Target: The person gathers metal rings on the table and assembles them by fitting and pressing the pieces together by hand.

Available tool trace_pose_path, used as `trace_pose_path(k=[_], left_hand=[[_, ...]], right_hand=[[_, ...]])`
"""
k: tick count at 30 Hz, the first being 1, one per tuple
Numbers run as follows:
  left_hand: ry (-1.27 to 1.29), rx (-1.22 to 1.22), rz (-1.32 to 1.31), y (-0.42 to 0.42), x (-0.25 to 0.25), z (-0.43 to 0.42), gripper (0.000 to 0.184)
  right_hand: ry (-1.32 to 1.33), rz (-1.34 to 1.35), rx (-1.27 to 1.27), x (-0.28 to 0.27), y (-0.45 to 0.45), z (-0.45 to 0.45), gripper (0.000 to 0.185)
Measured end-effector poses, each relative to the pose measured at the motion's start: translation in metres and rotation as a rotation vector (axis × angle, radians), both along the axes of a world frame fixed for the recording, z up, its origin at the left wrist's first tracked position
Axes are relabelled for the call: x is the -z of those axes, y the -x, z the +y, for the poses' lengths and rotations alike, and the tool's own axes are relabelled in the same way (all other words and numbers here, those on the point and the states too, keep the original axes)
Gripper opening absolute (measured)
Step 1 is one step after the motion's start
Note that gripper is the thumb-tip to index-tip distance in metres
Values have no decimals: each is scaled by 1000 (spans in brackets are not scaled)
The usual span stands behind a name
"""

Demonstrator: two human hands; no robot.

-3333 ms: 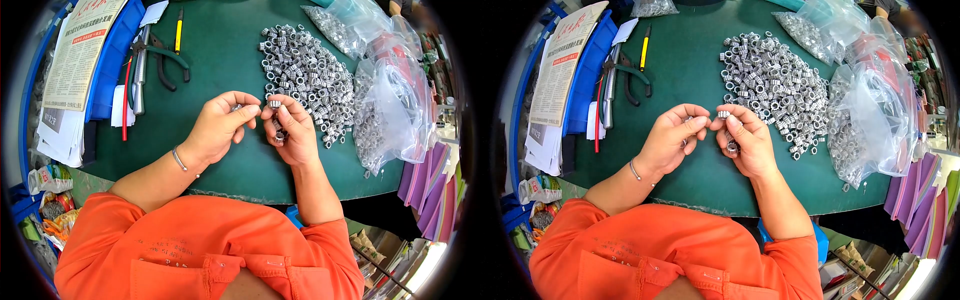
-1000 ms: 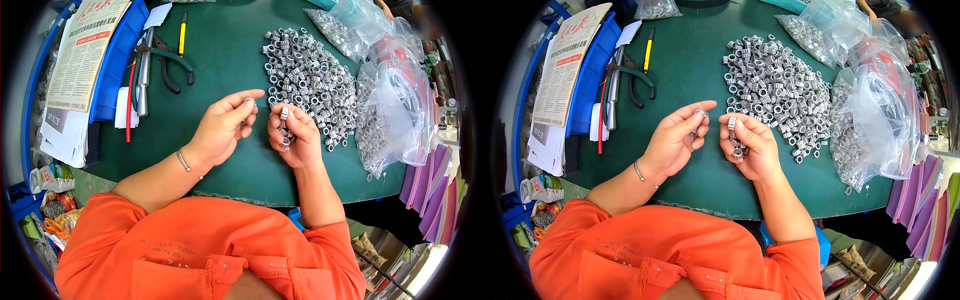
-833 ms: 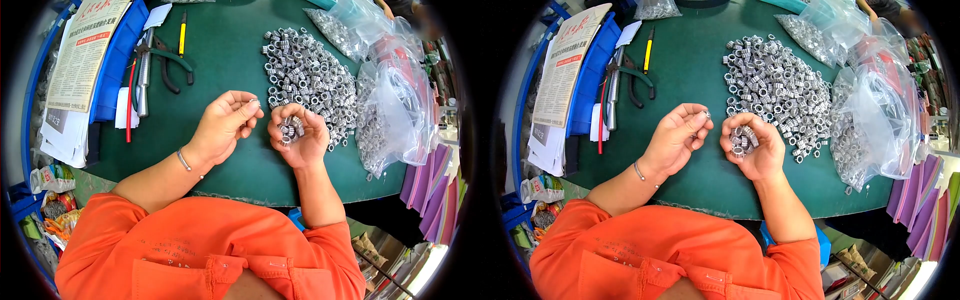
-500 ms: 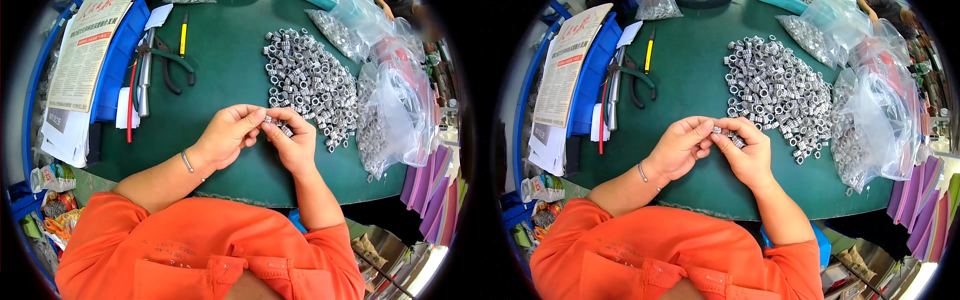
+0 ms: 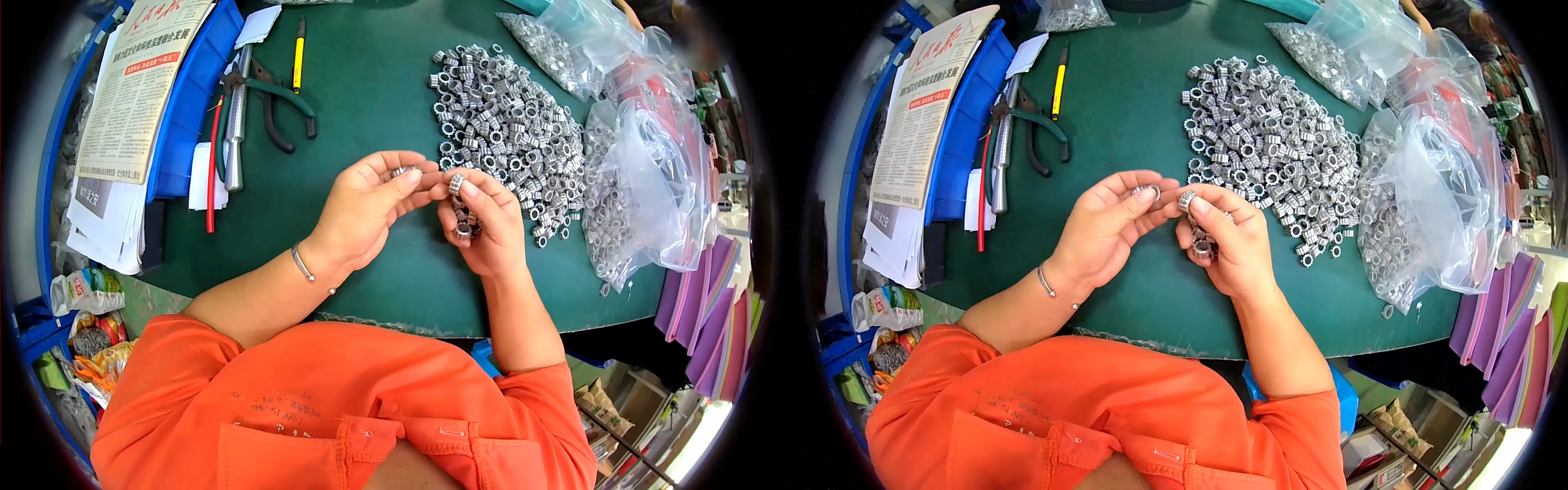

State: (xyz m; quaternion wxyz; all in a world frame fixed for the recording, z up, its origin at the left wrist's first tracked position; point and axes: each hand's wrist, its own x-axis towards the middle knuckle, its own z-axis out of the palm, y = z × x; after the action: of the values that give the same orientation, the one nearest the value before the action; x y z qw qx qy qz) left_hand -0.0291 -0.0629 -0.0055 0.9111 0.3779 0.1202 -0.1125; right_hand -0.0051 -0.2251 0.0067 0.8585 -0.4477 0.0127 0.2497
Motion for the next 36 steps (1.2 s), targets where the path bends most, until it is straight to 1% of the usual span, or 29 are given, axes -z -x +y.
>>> trace_pose_path(k=[1,2,4,6,7,9,10,11,13,16,17,18,19,20,21,22,24,26,28,29,30,32,36], left_hand=[[-9,48,10,0,0,1,15],[-9,47,8,0,1,2,15],[-184,102,-18,2,3,4,13],[-136,72,-1,2,1,1,14],[-87,40,14,2,0,-1,15],[-106,7,27,2,-7,-5,16],[-124,-29,36,2,-9,-6,18],[-125,-28,36,3,-7,-5,18],[-258,16,-42,3,1,-1,20],[-200,46,20,1,3,2,18],[-200,46,20,1,3,2,18],[-136,35,27,2,2,2,16],[-72,23,34,2,1,1,15],[-72,23,34,2,0,0,15],[-58,14,39,2,-3,-1,15],[-44,4,44,1,-4,-1,14],[-38,18,21,1,-2,0,14],[-31,35,-2,1,1,2,14],[3,75,-1,1,4,4,12],[3,75,-1,2,4,4,12],[-5,85,-2,2,5,4,12],[-13,97,-3,2,5,3,13],[-8,94,-3,2,1,1,12]], right_hand=[[93,-42,-13,2,1,-1,16],[185,-85,-26,2,2,-2,16],[448,-222,45,-2,8,4,13],[634,-570,90,5,9,5,13],[635,-567,91,5,8,5,13],[685,-651,134,6,8,5,14],[685,-650,135,6,7,5,14],[704,-667,149,6,7,5,14],[722,-683,164,6,6,5,14],[751,-687,177,7,6,5,13],[729,-686,168,7,6,4,14],[706,-686,159,7,5,4,15],[473,-376,87,5,5,0,16],[237,-69,16,3,5,-5,17],[-124,-75,-23,8,0,-6,13],[-263,-21,-24,8,-2,-7,7],[-292,-55,35,5,-2,-6,8],[-266,-62,77,6,-3,-6,9],[122,-220,59,7,-2,-7,13],[293,-257,93,5,1,-3,20],[426,-386,68,2,3,1,21],[598,-635,112,14,2,1,19],[653,-734,137,10,2,2,16]])
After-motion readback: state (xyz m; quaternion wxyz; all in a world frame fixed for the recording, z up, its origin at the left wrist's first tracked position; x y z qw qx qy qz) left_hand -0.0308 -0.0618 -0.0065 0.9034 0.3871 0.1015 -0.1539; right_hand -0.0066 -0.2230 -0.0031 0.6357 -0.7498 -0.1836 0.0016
